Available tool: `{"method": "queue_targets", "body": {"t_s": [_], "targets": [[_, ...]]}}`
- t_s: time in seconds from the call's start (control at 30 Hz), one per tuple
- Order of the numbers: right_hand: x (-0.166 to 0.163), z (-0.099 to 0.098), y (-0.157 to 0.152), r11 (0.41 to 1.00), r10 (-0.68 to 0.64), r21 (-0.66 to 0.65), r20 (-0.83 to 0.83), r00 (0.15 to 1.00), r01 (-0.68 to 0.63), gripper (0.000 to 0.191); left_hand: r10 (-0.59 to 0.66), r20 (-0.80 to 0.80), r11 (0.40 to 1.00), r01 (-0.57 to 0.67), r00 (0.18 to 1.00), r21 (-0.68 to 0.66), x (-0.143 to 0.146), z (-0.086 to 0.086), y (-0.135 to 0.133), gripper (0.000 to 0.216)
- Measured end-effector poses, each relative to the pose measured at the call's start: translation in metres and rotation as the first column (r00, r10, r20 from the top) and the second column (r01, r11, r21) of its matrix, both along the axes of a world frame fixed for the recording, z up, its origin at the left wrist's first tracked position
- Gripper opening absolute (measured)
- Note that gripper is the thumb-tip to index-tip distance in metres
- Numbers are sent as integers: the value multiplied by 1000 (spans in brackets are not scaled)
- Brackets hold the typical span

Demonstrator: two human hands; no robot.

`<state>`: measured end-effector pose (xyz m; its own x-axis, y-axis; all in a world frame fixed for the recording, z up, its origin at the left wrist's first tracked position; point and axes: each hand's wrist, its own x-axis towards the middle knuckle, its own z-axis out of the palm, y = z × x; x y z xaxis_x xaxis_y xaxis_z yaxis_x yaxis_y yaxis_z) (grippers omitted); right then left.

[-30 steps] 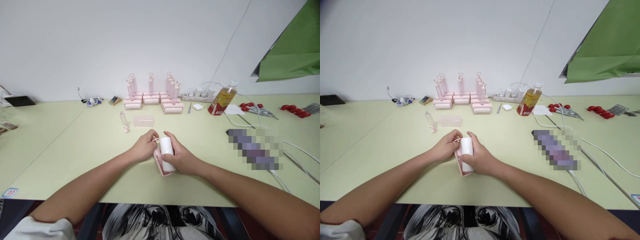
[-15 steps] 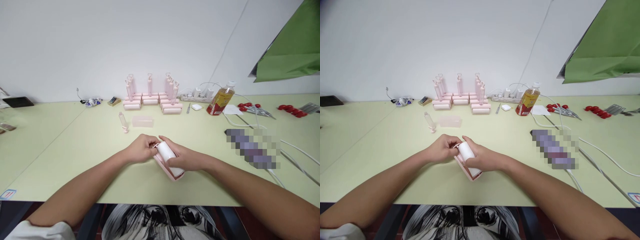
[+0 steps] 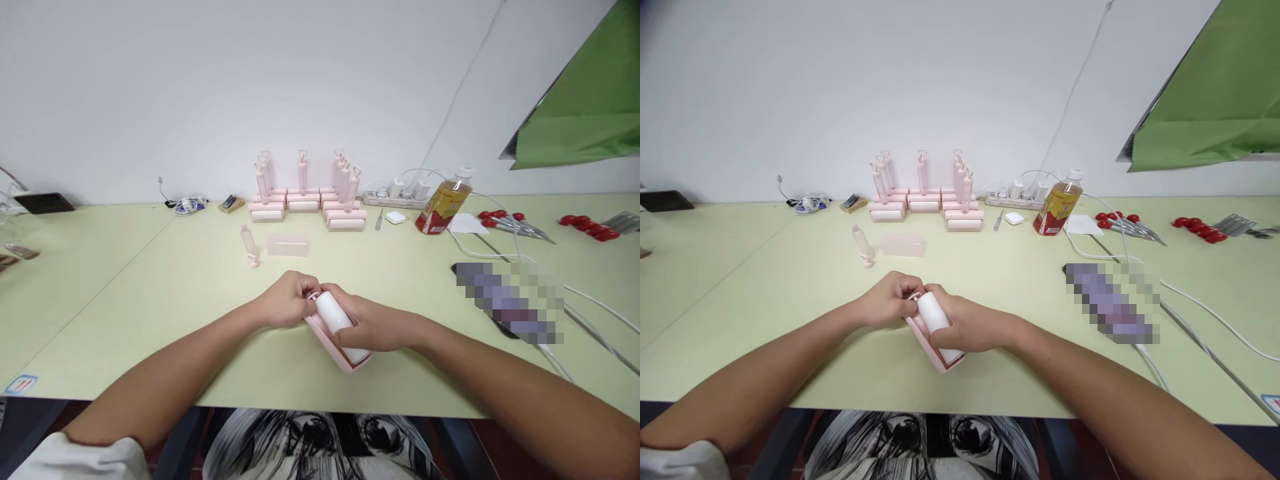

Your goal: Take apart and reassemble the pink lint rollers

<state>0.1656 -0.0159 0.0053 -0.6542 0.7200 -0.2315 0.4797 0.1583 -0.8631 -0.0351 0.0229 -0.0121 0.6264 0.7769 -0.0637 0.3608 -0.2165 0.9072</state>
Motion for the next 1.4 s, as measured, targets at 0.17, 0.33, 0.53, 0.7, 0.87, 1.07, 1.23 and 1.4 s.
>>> {"method": "queue_targets", "body": {"t_s": [0.17,0.33,0.53,0.7,0.87,1.07,1.23,1.4], "targets": [[0,-2,0,999,19,39,-8,1000,-19,58,0,13,997,1,1000,-82,1,-1,2,9],[-1,-9,-4,996,26,83,-36,999,-23,71,-83,-15,996,82,996,-44,-7,6,4,18],[2,-17,-5,984,-56,168,-16,998,58,102,-189,17,981,190,982,-48,-14,19,-2,42],[9,-21,1,981,-45,189,-23,999,49,95,-242,69,968,246,968,-43,-16,18,0,41],[14,-25,11,939,-37,338,-81,996,62,80,-171,30,979,167,985,118,-16,11,3,44],[18,-29,19,912,-65,401,-74,995,89,76,-68,42,956,53,997,290,-7,-5,1,43],[19,-29,22,924,-114,356,-94,989,140,74,120,126,962,-147,985,232,-4,-15,3,56],[21,-26,22,915,-104,385,-63,993,121,71,144,136,947,-176,980,270,-4,-16,3,49]]}}
